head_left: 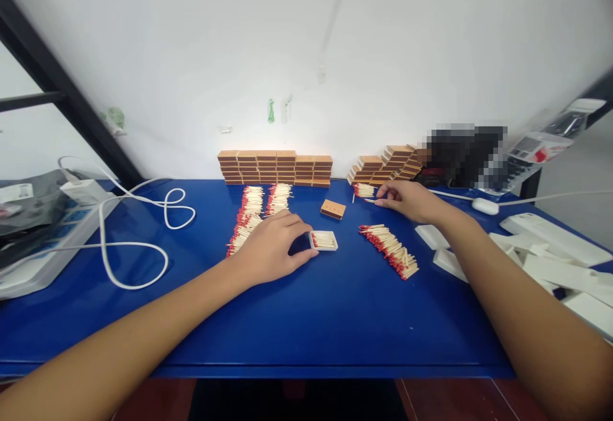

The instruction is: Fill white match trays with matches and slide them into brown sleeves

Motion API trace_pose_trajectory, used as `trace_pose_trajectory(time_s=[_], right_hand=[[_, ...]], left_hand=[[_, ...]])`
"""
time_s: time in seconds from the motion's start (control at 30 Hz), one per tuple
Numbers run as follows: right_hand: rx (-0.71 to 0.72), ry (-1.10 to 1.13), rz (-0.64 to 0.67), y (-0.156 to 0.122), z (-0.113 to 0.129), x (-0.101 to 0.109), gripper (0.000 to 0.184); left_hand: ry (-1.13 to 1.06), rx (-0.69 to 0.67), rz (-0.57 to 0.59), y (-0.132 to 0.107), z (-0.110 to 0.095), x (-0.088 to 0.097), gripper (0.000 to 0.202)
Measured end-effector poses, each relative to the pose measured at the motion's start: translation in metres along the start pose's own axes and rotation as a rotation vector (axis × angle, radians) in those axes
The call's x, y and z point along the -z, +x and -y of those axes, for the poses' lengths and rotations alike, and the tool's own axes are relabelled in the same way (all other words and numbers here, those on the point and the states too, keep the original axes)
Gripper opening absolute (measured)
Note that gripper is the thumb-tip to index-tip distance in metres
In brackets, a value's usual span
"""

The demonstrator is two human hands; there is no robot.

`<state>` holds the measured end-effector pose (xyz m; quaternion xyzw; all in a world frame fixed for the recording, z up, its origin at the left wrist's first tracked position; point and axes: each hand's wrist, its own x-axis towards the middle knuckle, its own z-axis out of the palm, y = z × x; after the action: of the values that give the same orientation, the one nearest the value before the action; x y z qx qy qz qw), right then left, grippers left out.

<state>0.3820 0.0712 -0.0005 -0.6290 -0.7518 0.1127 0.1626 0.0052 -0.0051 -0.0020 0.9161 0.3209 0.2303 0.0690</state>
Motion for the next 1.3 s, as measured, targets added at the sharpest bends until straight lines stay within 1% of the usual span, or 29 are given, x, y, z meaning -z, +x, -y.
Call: trace_pose_trajectory(time_s=[0.13,0.23,0.3,0.37,0.43,0.53,0.6,0.7,0.8,0.93,1.03,1.1,1.13,1.2,1.23,1.27,1.3], right_hand=[[-0.014,-0.018,0.042,0.000,0.003,0.000,0.036],[-0.003,-0.019,0.044,-0.003,0.017,0.004,0.039],[0.051,0.004,0.024,-0.010,0.034,0.007,0.043],[0.127,0.066,0.014,-0.019,0.057,0.008,0.047],[0.190,0.159,0.056,-0.029,0.082,0.007,0.046],[0.265,0.246,0.157,-0.044,0.115,-0.004,0.039],[0.296,0.252,0.221,-0.050,0.128,-0.013,0.033],[0.306,0.233,0.248,-0.054,0.136,-0.024,0.029],[0.296,0.240,0.231,-0.055,0.137,-0.027,0.027],[0.287,0.260,0.218,-0.056,0.138,-0.022,0.026],[0.278,0.244,0.173,-0.050,0.128,-0.015,0.028],[0.217,0.225,0.067,-0.039,0.110,-0.009,0.030],[0.160,0.202,-0.014,-0.032,0.097,-0.006,0.031],[0.060,0.114,-0.195,-0.018,0.069,-0.002,0.027],[0.037,0.075,-0.248,-0.012,0.055,-0.001,0.022],[0.030,0.060,-0.264,-0.006,0.043,0.000,0.018],[0.028,0.061,-0.244,-0.002,0.033,-0.001,0.016]], left_hand=[[-0.001,0.000,0.006,0.000,0.000,0.001,0.031],[-0.004,0.010,0.007,0.000,0.000,0.001,0.031],[0.002,0.014,0.005,0.001,0.000,0.001,0.031],[0.011,0.013,0.003,0.001,0.001,0.000,0.031],[0.013,0.013,0.000,0.001,0.001,-0.001,0.031],[0.007,0.013,-0.004,0.001,0.002,-0.002,0.031],[0.002,0.012,-0.009,0.000,0.002,-0.002,0.030],[-0.004,0.013,-0.013,0.000,0.002,-0.002,0.029],[-0.008,0.017,-0.009,0.000,0.002,-0.002,0.031],[-0.017,0.002,-0.007,-0.001,0.001,-0.002,0.031],[-0.021,0.005,-0.006,0.000,0.001,-0.001,0.031],[-0.017,0.011,0.001,0.001,0.000,-0.001,0.032],[-0.015,0.014,0.007,0.001,0.000,-0.001,0.032],[-0.010,0.016,0.015,0.002,0.000,0.000,0.032],[-0.009,0.015,0.015,0.002,0.001,0.000,0.032],[-0.009,0.014,0.013,0.002,0.001,0.000,0.032],[-0.008,0.012,0.011,0.001,0.001,0.000,0.032]])
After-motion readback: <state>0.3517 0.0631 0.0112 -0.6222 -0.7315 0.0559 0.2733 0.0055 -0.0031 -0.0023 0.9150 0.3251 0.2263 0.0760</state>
